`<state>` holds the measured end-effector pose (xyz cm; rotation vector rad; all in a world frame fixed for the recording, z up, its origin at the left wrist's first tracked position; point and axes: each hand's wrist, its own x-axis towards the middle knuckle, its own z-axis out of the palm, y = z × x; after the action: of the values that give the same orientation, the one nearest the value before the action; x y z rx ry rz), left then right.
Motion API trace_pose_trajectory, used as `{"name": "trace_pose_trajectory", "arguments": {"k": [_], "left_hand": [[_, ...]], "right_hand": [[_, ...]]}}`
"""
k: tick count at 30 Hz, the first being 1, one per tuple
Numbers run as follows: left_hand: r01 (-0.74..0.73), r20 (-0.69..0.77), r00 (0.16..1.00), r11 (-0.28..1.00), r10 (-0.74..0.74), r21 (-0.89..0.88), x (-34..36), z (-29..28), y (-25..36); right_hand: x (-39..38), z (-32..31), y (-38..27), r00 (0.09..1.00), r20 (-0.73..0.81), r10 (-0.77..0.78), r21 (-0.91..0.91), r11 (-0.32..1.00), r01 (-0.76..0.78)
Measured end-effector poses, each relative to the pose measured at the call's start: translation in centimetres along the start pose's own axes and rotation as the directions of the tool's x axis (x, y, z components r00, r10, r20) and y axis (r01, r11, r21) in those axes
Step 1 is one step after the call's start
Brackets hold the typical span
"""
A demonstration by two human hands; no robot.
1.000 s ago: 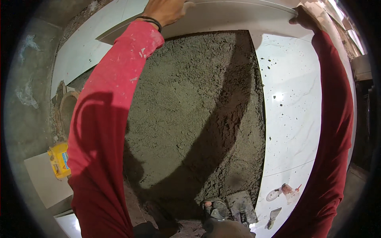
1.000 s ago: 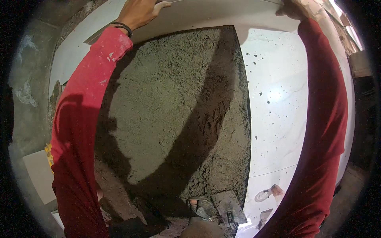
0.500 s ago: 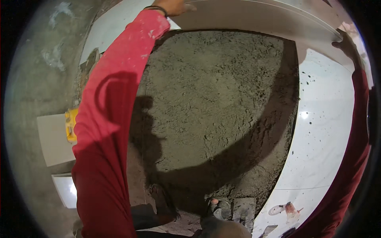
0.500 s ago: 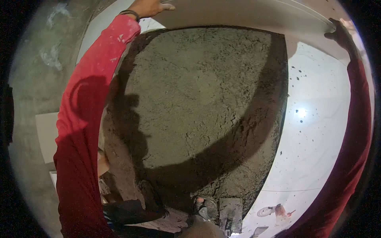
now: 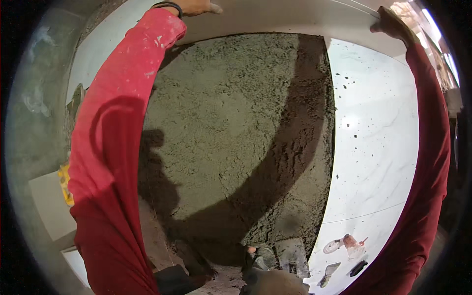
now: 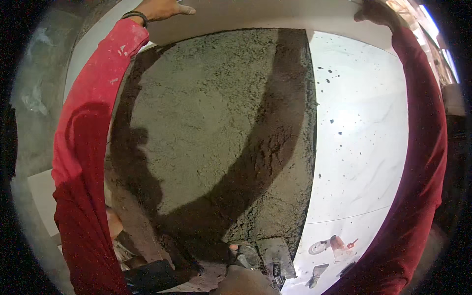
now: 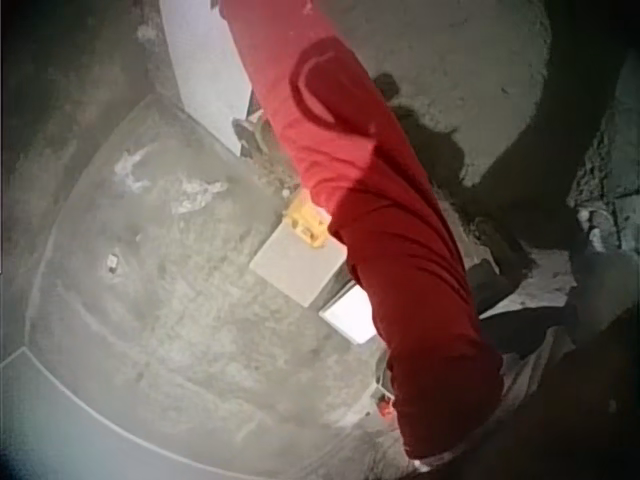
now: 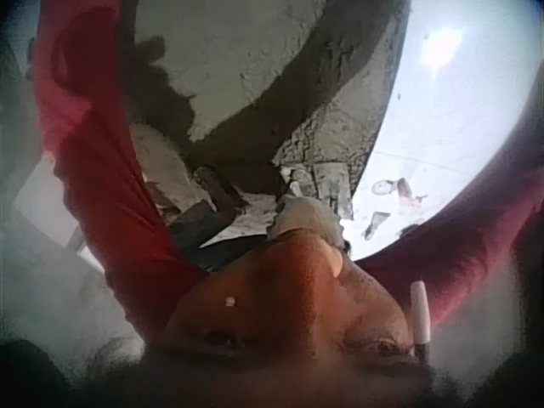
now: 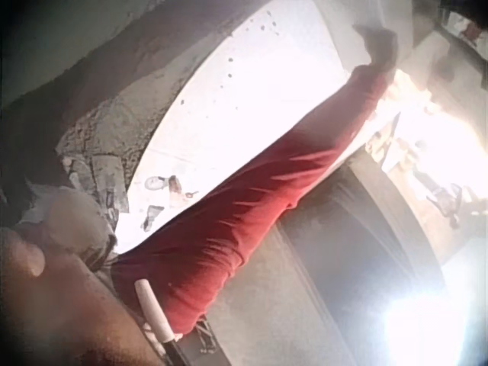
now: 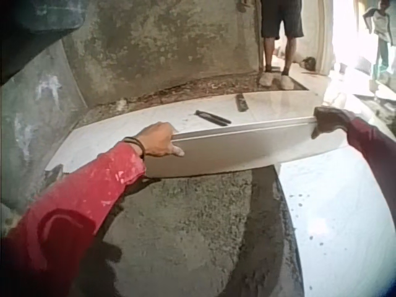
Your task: The person tiles a floor by leveling a bed of mortar with a trowel, applying mortar to the back of a large white tile, and then pressing the tile onto the prepared surface by hand.
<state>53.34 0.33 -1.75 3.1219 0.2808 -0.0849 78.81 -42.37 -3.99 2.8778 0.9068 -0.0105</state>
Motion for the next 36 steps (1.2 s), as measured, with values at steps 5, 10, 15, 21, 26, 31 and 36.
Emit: {"name": "trace_pose_trajectory", "arguments": {"k": [5,10,15,21,26,31,36], "left_hand": [[0.034,0.053,0.998,0.999,-0.034,0.004,0.7,0.1,0.7],[0.019,0.077,0.997,1.0,-0.017,-0.022,0.6,0.6,0.1],[-0.165,0.061,0.984,0.986,0.165,-0.001,-0.6,1.7,-0.6],[-0.059,0.06,0.996,0.998,0.059,0.008,-3.5,1.3,1.2],[-0.045,0.059,0.997,0.999,0.047,-0.026,-7.2,1.5,2.8],[-0.072,-0.002,0.997,0.997,0.072,-0.004,-11.9,0.9,4.2],[-0.118,0.007,0.993,0.992,0.118,-0.051,-15.4,0.7,5.9]], "right_hand": [[-1.0,0.0,0.4,0.999,0.033,0.034,0.086,0.996,-0.037],[-1.0,1.7,1.5,0.999,-0.033,0.036,0.151,0.988,-0.03],[-3.4,0.7,-1.1,0.999,0.033,0.009,0.147,0.989,-0.014],[-9.6,1.0,-1.8,0.991,-0.132,0.001,0.187,0.982,0.024],[-13.8,0.2,-3.0,0.998,0.028,0.055,0.181,0.982,-0.059],[-18.5,-0.4,-4.6,0.996,0.061,0.067,0.252,0.964,-0.081],[-23.0,-1.2,-4.3,0.993,0.118,0.005,0.187,0.982,-0.028]]}}
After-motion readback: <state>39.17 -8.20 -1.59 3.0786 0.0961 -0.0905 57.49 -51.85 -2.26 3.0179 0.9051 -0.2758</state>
